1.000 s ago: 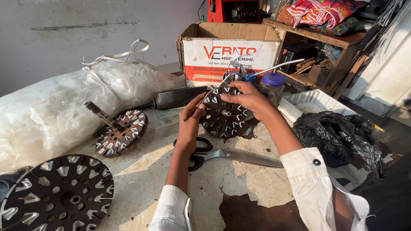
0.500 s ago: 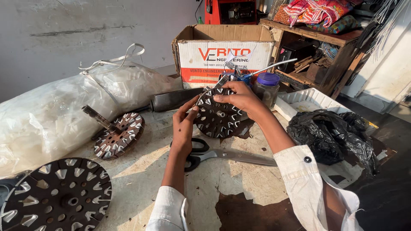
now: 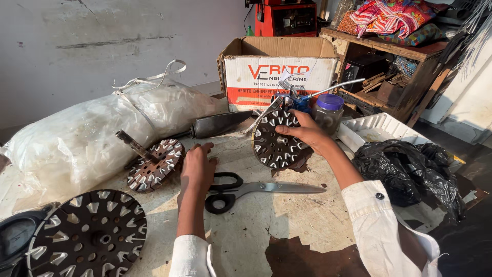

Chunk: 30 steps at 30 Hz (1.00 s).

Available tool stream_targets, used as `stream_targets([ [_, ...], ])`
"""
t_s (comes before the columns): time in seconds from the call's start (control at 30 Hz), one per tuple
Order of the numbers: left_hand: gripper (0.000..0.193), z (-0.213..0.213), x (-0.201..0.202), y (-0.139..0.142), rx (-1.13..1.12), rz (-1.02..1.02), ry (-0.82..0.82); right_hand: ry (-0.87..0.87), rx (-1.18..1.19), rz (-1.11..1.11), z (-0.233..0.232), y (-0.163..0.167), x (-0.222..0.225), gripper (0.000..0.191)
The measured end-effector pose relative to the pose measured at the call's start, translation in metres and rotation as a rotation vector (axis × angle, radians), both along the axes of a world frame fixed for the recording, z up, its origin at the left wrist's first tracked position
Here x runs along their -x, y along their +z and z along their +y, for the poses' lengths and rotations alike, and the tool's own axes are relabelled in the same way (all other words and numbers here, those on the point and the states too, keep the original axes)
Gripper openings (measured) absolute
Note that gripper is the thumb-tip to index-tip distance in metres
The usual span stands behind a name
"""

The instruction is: The person sits at a workbench fitting small white plastic pieces into the slots of toothed circular metal discs, pressing each piece in by hand and turning the discs as they work. They then move to a red benchtop machine, adjust its control panel knobs and buttons, and finally unplug its power cord from the wall socket.

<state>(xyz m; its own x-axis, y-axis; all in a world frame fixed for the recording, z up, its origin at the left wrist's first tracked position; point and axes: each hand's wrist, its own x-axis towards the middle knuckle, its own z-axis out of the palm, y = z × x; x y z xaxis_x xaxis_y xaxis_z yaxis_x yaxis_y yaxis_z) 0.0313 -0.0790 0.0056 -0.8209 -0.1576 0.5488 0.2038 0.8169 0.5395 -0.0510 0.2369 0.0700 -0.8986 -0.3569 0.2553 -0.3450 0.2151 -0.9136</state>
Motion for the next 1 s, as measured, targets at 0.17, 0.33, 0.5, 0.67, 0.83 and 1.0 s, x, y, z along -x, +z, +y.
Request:
stream_targets([
  [0.17,0.061,-0.008,0.006,0.0,-0.074,-0.227,-0.034,0.002,0.192,-0.146,0.012,-0.017,0.006,0.075],
  [0.33,0.055,-0.01,0.003,0.012,0.108,-0.372,-0.019,-0.125,0.317,-0.247,0.016,-0.034,0.018,0.082],
  [0.5,0.049,-0.004,0.002,0.016,0.05,-0.494,0.044,-0.154,0.353,-0.317,0.016,-0.038,0.022,0.081],
  [0.67,0.063,-0.003,0.004,0.008,0.123,-0.412,0.105,-0.165,0.324,-0.278,0.016,-0.038,0.023,0.084],
  [0.83,0.033,-0.006,0.012,-0.008,0.022,-0.3,0.096,-0.149,0.347,-0.286,0.016,-0.04,0.022,0.086],
  [1.0,0.021,-0.007,0.022,-0.025,-0.059,-0.163,0.099,-0.01,0.309,-0.252,0.019,-0.035,0.019,0.09],
])
